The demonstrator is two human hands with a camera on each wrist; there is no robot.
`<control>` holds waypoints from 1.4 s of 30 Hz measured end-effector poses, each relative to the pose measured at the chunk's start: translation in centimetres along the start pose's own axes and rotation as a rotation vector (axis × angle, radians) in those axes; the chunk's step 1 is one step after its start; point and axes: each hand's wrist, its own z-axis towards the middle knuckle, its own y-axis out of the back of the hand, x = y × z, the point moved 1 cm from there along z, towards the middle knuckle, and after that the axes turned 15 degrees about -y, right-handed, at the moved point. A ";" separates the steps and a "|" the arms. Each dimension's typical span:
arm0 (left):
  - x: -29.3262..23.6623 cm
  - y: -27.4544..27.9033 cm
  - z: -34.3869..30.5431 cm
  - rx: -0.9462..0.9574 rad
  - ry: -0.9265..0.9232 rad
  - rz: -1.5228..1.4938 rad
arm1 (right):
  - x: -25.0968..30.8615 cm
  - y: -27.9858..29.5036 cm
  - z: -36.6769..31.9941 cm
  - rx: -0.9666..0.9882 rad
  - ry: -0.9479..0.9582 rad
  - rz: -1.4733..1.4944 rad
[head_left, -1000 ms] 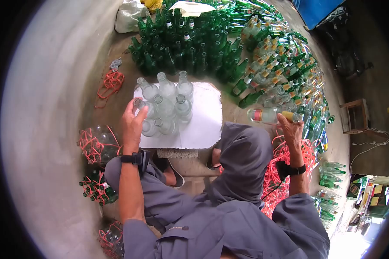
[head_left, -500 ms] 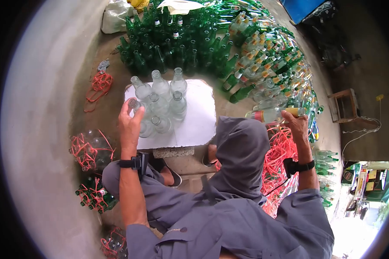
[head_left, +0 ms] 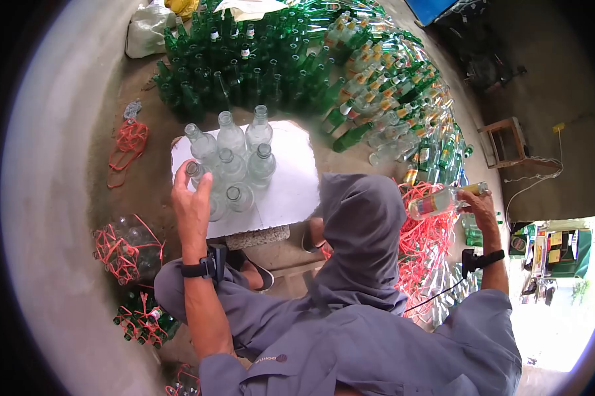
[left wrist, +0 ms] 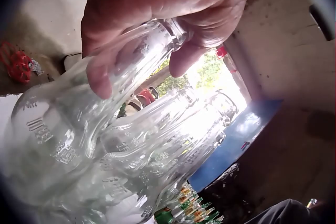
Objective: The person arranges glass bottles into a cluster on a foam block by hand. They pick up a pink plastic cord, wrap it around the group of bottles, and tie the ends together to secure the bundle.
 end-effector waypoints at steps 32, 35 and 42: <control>-3.4 -0.2 -0.8 -0.146 -0.242 0.552 | 10.2 -13.7 -13.5 0.184 0.376 0.383; -6.7 -0.6 -1.4 -0.238 -0.393 0.606 | 9.7 -15.7 -13.7 0.234 0.398 0.322; -12.6 -5.4 -4.9 0.349 -0.706 0.187 | 9.4 -19.5 -13.6 0.333 0.514 0.208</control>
